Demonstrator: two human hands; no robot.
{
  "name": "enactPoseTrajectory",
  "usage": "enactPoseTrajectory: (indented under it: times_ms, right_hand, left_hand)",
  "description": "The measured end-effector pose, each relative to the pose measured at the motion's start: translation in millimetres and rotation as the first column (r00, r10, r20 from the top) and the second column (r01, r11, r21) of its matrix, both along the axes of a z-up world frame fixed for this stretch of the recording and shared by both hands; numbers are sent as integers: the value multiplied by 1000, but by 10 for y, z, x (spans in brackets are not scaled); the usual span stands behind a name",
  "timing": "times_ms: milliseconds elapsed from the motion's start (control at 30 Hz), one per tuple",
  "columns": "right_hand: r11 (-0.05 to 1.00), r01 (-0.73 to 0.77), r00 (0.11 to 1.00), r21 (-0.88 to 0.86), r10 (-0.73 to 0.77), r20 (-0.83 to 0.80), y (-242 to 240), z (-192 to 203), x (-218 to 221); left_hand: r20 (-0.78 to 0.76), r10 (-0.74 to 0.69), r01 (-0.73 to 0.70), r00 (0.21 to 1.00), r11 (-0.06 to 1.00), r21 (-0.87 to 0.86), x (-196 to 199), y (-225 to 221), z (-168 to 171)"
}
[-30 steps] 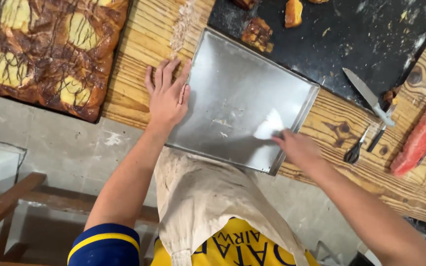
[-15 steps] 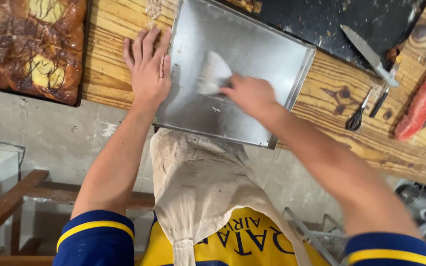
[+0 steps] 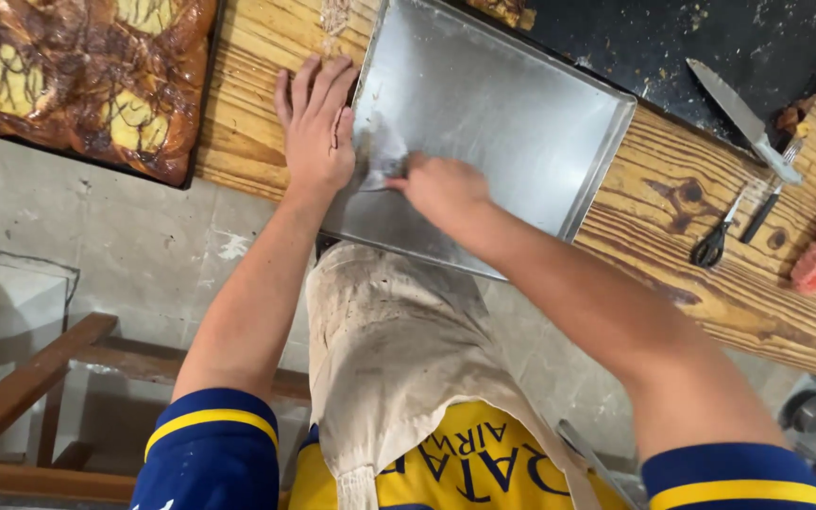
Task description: Slicing a large sheet of baked pastry into portions and transferring them to a smaller tray using a spatula.
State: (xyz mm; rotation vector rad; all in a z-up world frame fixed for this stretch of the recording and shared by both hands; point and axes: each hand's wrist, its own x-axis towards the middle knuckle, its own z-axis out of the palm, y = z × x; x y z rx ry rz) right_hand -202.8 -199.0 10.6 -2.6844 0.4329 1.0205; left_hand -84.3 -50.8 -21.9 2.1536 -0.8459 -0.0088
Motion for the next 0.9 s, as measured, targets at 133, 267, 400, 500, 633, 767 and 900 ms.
enactPoseTrajectory:
  times_ms: [133, 267, 400, 500, 633, 767, 900]
  right_hand:
    - [991, -115, 984, -65, 123, 127, 70, -170, 35]
    - [988, -101, 982, -117, 117, 146, -314, -42, -427]
    - [983, -90, 963, -158, 46, -264, -899, 799, -1204]
    - [859, -447, 847, -248, 318, -426, -1522, 870, -1935]
    - [944, -317, 794, -93, 211, -570, -1071, 995, -1564]
    - [997, 68, 870, -46, -82, -485, -330, 872, -1064]
    - [969, 163, 987, 187, -157, -44, 336, 229, -791]
  left_hand:
    - [-11, -3, 3, 1000, 1000, -15, 9, 51, 6]
    - [21, -70, 71, 997, 997, -35, 136, 5, -59]
    - [53, -49, 53, 997, 995, -81, 39, 27, 23]
    - [14, -65, 66, 998, 996, -56, 47, 28, 34]
    - [36, -45, 47, 998, 998, -39, 42, 2, 95]
    - [16, -28, 28, 999, 1000, -14, 45, 11, 87]
    - [18, -6, 6, 1000, 1000, 17, 42, 11, 5]
